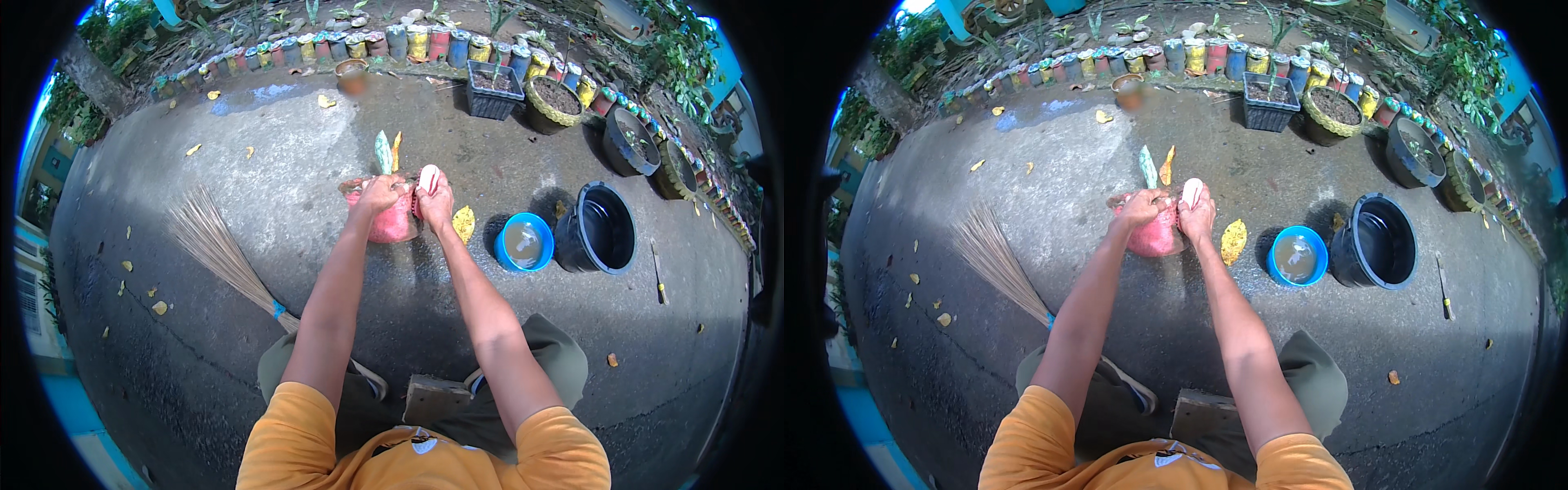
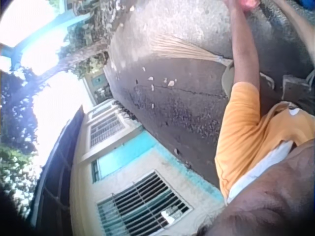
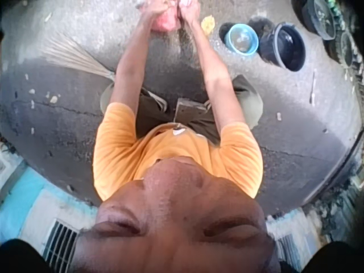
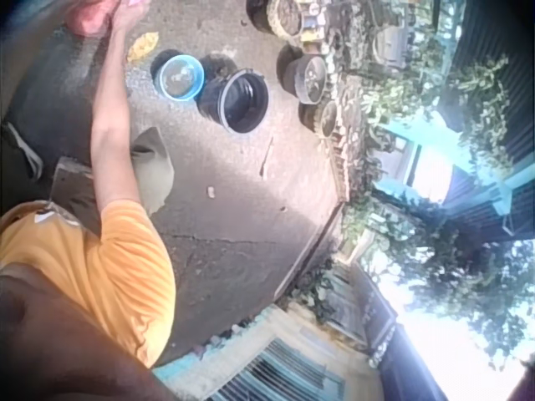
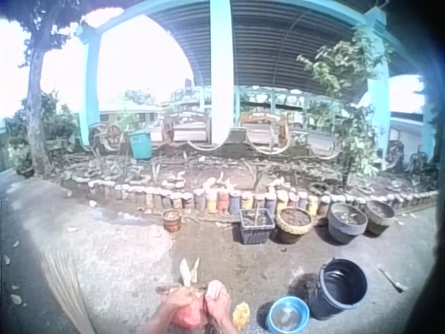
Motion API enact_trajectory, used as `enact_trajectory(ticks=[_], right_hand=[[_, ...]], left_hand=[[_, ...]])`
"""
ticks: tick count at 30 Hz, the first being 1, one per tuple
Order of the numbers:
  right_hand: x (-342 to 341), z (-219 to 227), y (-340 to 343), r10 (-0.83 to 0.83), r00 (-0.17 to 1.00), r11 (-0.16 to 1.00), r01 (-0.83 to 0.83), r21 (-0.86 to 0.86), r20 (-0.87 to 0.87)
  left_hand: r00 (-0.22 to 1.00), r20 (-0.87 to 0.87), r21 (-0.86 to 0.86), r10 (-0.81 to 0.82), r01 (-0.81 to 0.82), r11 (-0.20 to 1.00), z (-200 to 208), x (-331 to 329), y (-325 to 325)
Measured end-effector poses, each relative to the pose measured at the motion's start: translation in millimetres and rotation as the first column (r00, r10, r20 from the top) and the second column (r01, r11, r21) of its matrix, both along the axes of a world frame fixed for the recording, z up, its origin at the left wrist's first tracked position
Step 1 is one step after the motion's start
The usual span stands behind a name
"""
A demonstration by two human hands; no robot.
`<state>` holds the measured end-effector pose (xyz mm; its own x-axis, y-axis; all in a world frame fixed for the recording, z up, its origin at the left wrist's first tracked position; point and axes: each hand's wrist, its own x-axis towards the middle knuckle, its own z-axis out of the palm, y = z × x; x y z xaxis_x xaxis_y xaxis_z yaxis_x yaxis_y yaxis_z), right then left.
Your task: The person sits on the ground and uses a knife to peel a large pink fruit. They remove the skin in strips and place the peeled pieces into a blue bowl. The person continues peeling the fruit until the end of the clip.
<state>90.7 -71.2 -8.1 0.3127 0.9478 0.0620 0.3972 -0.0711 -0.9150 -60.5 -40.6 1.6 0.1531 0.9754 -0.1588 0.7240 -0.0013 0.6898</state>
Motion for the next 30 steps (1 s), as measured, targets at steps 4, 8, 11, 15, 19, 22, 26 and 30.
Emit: enact_trajectory(ticks=[4,8,11,15,19,22,26,30], right_hand=[[-28.5,-13.0,-28.3,0.121,0.993,0.989,-0.121,0.083,0.015],[-50.3,-22.1,-42.5,0.072,0.974,0.976,-0.114,0.188,0.215],[-44.2,-13.8,-31.8,0.107,0.988,0.990,-0.117,0.083,0.115],[-41.5,-7.2,-33.1,0.183,0.974,0.983,-0.184,-0.005,0.130],[-44.0,-17.0,-47.8,0.186,0.977,0.982,-0.188,0.015,0.101],[-41.4,-22.5,-45.7,0.052,0.996,0.998,-0.054,-0.025,-0.076],[-49.8,-18.7,-39.9,-0.017,0.974,1.000,0.016,-0.006,-0.225],[-77.1,-17.5,-58.3,0.049,0.962,0.993,-0.075,-0.089,-0.270]], left_hand=[[0.999,-0.002,0.030,0.034,-0.034,0.999,-8.1,-17.4,-8.3],[0.987,0.160,0.022,0.030,-0.034,0.999,-18.0,-37.1,-11.4],[0.970,0.241,0.017,0.004,-0.008,1.000,-23.0,-47.3,-17.3],[0.983,0.169,0.061,0.073,-0.084,0.995,-17.7,-37.0,-25.0],[0.990,0.044,0.069,0.138,-0.140,0.988,-2.1,-25.9,-31.2],[0.986,0.051,0.053,0.157,-0.159,0.986,2.9,-21.4,-36.5],[0.990,0.022,0.126,0.140,-0.142,0.982,-2.7,-15.7,-34.6],[0.962,0.177,-0.033,0.207,-0.205,0.978,-13.7,-28.5,-27.5]])
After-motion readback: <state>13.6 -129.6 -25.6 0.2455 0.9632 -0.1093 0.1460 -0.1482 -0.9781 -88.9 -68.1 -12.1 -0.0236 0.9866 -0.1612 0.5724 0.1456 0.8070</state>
